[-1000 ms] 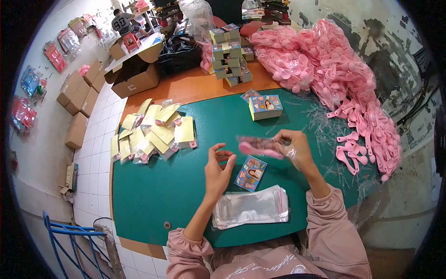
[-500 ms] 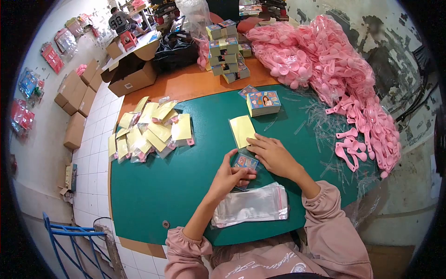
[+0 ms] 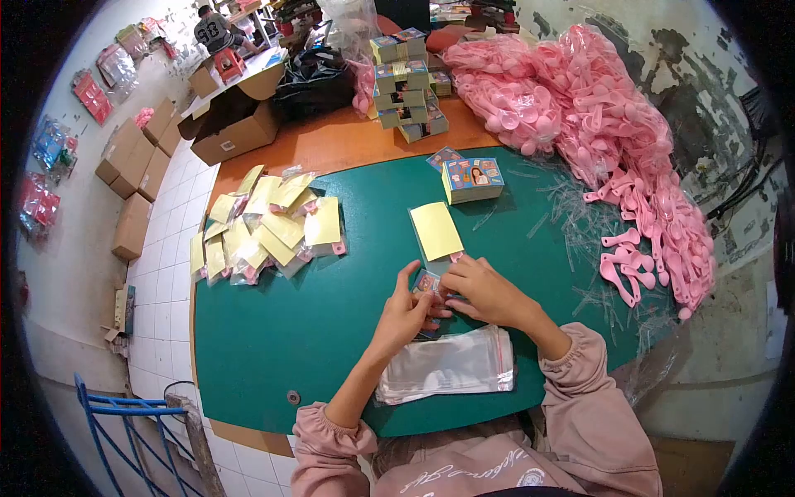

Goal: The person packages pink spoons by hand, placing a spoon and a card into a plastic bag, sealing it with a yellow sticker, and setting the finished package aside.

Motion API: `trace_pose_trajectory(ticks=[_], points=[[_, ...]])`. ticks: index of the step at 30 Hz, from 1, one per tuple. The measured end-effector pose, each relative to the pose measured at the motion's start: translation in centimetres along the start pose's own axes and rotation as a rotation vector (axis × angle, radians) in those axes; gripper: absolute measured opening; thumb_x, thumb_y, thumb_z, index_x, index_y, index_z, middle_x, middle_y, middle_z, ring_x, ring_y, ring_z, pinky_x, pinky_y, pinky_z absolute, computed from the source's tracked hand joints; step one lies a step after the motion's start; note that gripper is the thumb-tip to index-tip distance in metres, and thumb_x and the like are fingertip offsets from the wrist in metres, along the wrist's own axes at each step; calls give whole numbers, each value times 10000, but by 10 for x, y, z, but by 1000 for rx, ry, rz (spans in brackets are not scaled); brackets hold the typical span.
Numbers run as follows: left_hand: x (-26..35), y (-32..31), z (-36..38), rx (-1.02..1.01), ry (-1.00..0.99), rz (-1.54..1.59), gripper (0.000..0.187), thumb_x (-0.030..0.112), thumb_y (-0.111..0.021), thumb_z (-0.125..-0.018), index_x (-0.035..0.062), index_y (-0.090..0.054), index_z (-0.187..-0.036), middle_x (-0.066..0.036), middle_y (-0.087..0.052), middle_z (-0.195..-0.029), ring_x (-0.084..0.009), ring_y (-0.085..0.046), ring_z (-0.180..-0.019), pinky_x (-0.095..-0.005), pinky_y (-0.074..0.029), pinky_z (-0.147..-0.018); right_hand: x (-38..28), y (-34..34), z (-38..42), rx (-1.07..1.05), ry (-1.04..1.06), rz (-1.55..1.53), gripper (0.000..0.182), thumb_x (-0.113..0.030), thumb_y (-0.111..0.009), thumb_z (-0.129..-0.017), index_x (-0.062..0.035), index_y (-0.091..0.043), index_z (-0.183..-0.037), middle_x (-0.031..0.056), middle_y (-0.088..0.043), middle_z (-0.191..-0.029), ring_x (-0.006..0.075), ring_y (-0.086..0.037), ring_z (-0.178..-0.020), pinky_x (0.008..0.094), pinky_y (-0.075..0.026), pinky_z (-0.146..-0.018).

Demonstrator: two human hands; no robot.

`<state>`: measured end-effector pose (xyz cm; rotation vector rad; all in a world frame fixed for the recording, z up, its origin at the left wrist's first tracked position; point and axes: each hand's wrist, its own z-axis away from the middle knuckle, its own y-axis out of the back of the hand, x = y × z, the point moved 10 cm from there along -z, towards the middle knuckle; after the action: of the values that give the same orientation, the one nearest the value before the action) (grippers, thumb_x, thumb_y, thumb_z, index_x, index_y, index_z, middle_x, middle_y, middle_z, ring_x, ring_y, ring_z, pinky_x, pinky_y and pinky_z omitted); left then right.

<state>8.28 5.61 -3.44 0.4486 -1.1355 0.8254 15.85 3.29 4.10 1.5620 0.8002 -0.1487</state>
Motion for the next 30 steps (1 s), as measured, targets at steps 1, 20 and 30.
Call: trace_pose_trajectory(ticks=[1,20,30], points=[[0,1,0,14,-6,-12,514,120,-406,-915,133,-132,-1349,-129,-593,-926,-186,-624,-776,-249,-492,-595,0,-1,-1,0,-1,-1,175,-133,-627,-716,-82,-534,-855,77,-524,-877,276,-471,-937,392,-375,-747],[8,9,-4,104,-12,65,579,-5,-538,-791,73,-262,-1294,-103,-644,-752,-91,-591,-554,-175,-401,-424,-3,32,19,-29,83,-298,128,-125,-593,-732,-63,-490,-773,80,-479,-761,211,-467,-756,336,-382,-712],[11,8,-2,90,-51,78,563,-4,-519,-808,71,-247,-1295,-111,-648,-765,-92,-591,-561,-182,-420,-445,209,233,159,30,-1184,1215,75,-59,-550,-719,-27,-590,-775,92,-582,-838,217,-545,-791,325,-424,-663]])
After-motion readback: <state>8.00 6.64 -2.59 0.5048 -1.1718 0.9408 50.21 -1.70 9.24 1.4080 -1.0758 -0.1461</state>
